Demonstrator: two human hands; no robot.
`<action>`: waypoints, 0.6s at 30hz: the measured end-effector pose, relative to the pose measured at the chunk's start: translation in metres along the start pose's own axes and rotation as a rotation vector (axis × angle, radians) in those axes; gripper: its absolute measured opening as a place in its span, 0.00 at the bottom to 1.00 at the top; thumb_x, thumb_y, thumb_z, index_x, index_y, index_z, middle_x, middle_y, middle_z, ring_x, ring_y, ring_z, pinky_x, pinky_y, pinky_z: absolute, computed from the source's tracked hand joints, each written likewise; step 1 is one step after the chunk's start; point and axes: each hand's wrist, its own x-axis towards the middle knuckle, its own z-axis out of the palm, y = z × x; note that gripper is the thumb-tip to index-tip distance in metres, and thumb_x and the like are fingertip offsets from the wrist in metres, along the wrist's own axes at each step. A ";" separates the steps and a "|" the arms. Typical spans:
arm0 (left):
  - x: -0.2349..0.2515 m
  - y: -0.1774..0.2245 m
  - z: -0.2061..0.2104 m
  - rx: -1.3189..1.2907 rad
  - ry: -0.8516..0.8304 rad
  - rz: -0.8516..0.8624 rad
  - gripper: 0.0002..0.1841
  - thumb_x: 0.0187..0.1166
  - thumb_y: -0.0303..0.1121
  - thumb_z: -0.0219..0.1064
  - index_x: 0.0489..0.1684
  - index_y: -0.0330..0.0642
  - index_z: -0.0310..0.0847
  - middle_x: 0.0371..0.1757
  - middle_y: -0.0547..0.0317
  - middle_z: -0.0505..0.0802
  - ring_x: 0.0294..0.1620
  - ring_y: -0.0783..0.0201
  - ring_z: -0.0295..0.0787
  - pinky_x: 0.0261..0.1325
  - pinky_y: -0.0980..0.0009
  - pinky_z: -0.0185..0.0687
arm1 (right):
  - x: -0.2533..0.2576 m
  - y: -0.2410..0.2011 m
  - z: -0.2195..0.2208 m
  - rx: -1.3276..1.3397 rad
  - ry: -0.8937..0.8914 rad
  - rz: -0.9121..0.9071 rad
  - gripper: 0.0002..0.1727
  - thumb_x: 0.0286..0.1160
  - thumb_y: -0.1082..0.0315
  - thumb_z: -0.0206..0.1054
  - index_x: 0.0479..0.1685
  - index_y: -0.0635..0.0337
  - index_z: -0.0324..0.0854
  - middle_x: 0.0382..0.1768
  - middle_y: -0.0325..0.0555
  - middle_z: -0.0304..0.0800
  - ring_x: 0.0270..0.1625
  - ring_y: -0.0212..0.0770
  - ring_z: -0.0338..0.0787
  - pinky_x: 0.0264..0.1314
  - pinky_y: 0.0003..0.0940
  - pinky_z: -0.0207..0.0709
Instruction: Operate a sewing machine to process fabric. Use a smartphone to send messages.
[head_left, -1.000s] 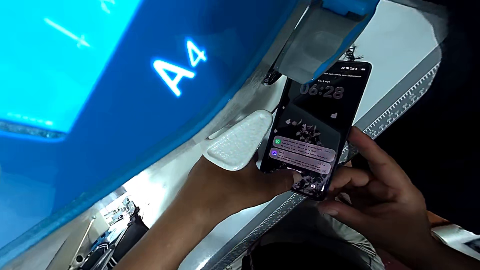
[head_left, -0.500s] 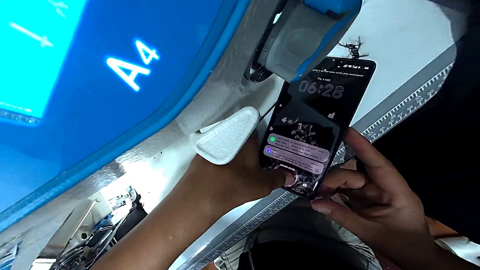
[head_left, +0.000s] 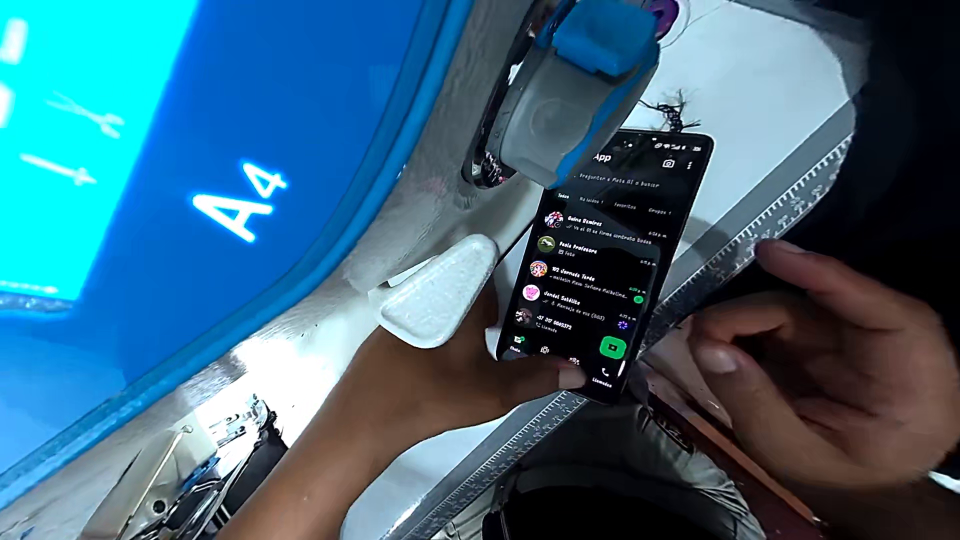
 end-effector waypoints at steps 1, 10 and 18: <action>-0.003 -0.006 0.003 -0.046 0.017 0.041 0.25 0.60 0.61 0.80 0.32 0.51 0.79 0.17 0.77 0.78 0.16 0.83 0.72 0.20 0.84 0.67 | 0.008 0.001 -0.003 -0.146 0.042 -0.075 0.27 0.84 0.50 0.62 0.81 0.44 0.68 0.40 0.26 0.83 0.40 0.19 0.81 0.45 0.16 0.76; -0.028 -0.045 0.053 -0.144 0.443 0.353 0.26 0.74 0.63 0.70 0.37 0.47 0.77 0.24 0.72 0.81 0.26 0.84 0.76 0.30 0.86 0.72 | 0.049 -0.002 0.009 -0.481 0.049 -0.334 0.32 0.87 0.34 0.43 0.48 0.52 0.80 0.72 0.49 0.70 0.91 0.49 0.51 0.93 0.50 0.35; -0.022 -0.057 0.076 -0.206 0.653 0.517 0.17 0.82 0.52 0.68 0.35 0.48 0.77 0.25 0.71 0.81 0.26 0.82 0.74 0.32 0.86 0.71 | 0.039 0.001 0.009 -0.401 0.028 -0.364 0.34 0.87 0.35 0.45 0.47 0.56 0.82 0.77 0.51 0.73 0.93 0.56 0.52 0.95 0.55 0.44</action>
